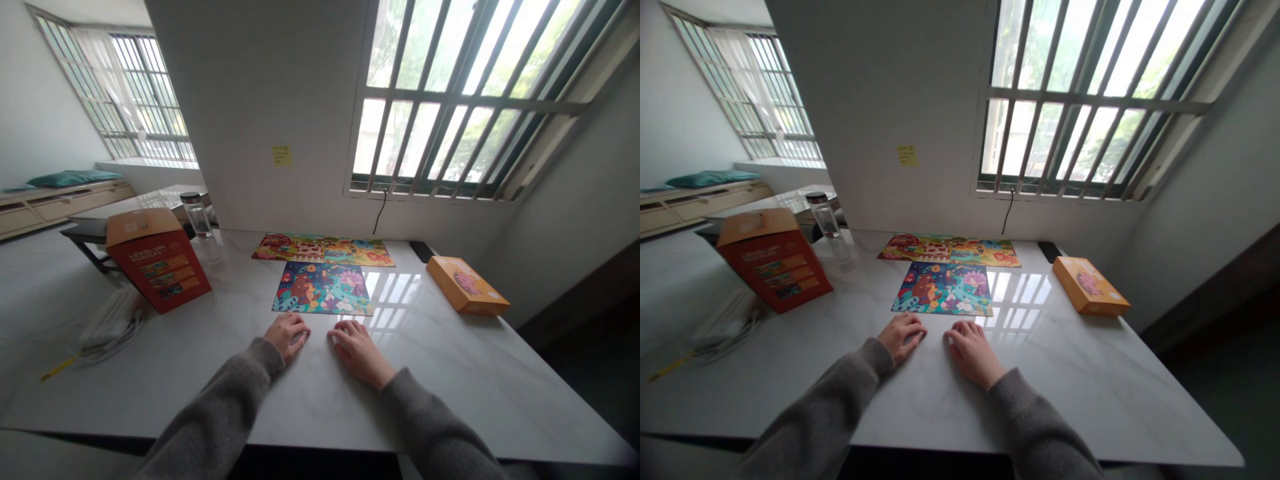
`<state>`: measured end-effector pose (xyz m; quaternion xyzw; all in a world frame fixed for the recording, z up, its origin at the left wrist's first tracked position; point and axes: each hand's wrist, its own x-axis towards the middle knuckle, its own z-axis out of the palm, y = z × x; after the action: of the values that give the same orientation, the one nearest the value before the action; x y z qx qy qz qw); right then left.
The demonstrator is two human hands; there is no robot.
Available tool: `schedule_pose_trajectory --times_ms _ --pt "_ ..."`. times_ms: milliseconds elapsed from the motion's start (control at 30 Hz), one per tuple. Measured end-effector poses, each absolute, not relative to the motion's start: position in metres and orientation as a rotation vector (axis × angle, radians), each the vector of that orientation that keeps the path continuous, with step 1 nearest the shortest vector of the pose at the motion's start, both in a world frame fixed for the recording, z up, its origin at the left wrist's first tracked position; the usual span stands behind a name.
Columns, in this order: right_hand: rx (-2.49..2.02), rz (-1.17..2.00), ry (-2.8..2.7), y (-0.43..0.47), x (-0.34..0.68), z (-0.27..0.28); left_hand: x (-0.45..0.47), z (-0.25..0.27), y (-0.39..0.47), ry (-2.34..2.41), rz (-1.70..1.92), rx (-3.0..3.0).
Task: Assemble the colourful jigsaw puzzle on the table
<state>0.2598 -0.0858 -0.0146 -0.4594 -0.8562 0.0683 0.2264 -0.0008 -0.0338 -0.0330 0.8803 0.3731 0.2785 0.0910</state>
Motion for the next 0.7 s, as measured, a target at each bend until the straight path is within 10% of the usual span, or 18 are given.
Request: schedule_pose_trajectory --times_ms 433,700 --pt "-1.215 0.302 -2.208 -0.083 0.266 -0.014 0.001 -0.028 -0.035 1.059 0.807 2.551" --pt "-1.595 -0.167 -1.647 -0.047 0.371 -0.012 0.0 -0.038 -0.028 1.043 0.876 2.539"
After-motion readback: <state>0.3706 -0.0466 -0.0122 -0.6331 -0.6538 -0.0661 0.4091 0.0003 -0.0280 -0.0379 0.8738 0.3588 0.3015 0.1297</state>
